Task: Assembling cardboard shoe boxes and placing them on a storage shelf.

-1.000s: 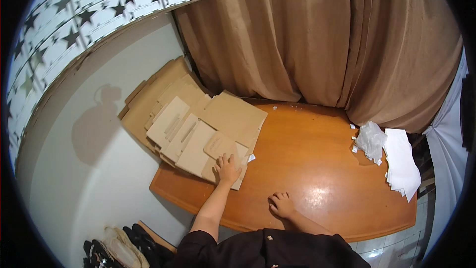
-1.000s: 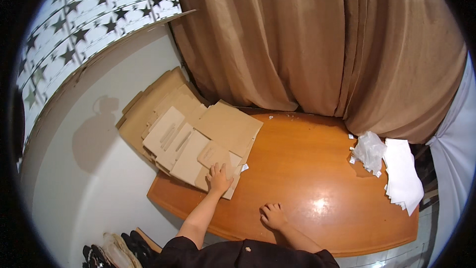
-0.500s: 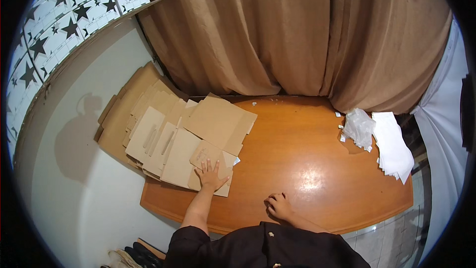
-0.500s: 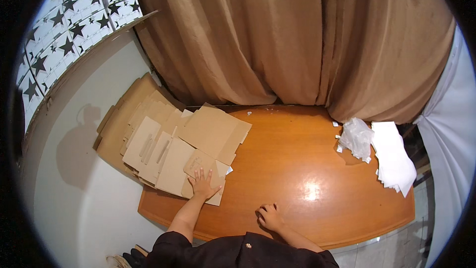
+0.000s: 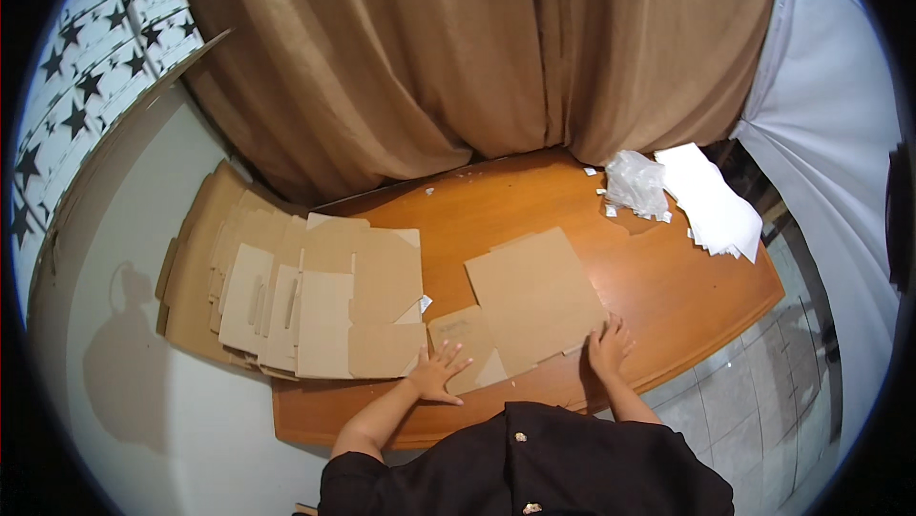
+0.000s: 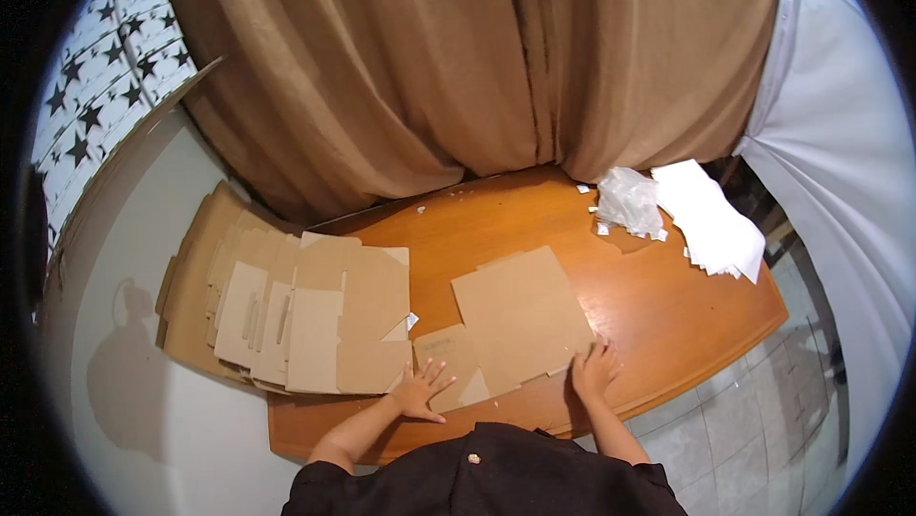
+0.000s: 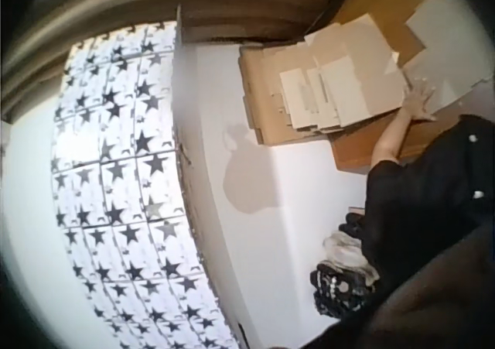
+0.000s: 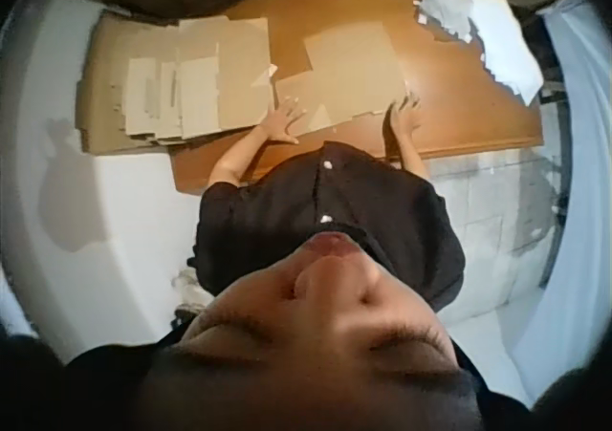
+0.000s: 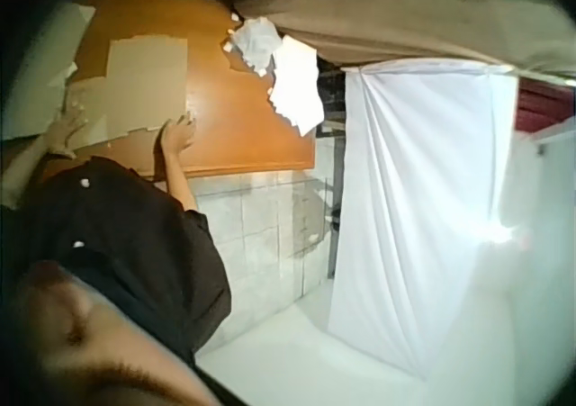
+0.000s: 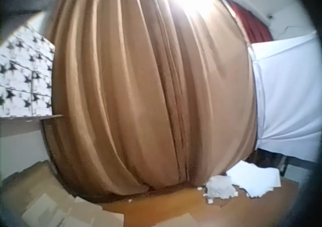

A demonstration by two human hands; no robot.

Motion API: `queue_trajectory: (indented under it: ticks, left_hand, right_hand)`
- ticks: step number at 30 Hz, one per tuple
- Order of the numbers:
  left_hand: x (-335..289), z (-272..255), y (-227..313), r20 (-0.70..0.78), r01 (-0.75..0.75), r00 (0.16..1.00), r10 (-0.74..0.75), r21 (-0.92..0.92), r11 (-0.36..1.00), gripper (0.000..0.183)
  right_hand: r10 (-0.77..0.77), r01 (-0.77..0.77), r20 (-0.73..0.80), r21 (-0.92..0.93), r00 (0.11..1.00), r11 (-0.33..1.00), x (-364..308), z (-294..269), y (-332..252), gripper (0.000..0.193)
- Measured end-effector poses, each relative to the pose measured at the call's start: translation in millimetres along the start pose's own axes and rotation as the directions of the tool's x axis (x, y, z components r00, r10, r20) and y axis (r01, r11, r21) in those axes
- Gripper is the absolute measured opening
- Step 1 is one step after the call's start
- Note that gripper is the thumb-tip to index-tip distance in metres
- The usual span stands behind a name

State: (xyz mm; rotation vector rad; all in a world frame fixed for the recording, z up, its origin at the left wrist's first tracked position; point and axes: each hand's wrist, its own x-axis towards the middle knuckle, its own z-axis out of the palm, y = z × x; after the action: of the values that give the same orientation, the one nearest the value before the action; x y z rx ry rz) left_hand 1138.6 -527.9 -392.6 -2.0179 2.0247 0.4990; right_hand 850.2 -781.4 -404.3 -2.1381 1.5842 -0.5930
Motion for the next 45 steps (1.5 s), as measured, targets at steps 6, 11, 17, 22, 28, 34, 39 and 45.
queue_trajectory:
  ticks: [6,11,17,22,28,34,39,45]
  left_hand:
    - [16,18,2,-0.174,-0.143,0.976,0.128,-0.079,0.987,0.094]
    - [16,34,8,-0.332,-0.151,0.936,0.115,-0.083,0.985,0.072]
    - [19,10,20,-0.54,-0.171,0.759,-0.363,-0.703,0.69,0.03]
    - [9,-41,25,-0.47,-0.137,0.689,-0.551,-0.832,0.538,0.032]
    - [16,-52,16,-0.438,-0.495,0.611,-0.659,-0.861,0.114,0.049]
    - [12,-20,27,-0.281,-0.649,0.73,-0.623,-0.569,-0.505,0.051]
    - [-3,25,28,-0.173,-0.516,0.857,-0.486,-0.264,-0.815,0.049]
    - [-12,46,-6,-0.229,-0.375,0.923,-0.31,-0.714,-0.591,0.06]
  right_hand:
    - [0.122,-0.099,0.213,-0.115,0.97,0.988,-22,-20,42,0.06]
    - [0.116,-0.095,0.245,-0.096,0.962,0.991,-28,-16,43,0.063]
    - [0.163,-0.153,0.156,-0.071,0.974,0.986,-25,-6,44,0.061]
    - [0.245,-0.259,0.085,0.333,0.966,0.907,-19,-4,50,0.056]
    - [0.067,-0.15,0.135,0.868,0.989,0.473,13,-2,63,0.083]
    - [-0.225,-0.08,0.181,0.915,0.957,0.394,22,-34,-23,0.108]
    - [-0.194,0.048,0.112,0.742,0.975,0.668,49,-22,-26,0.035]
    - [-0.262,-0.012,0.173,0.854,0.95,0.52,28,-56,-41,0.039]
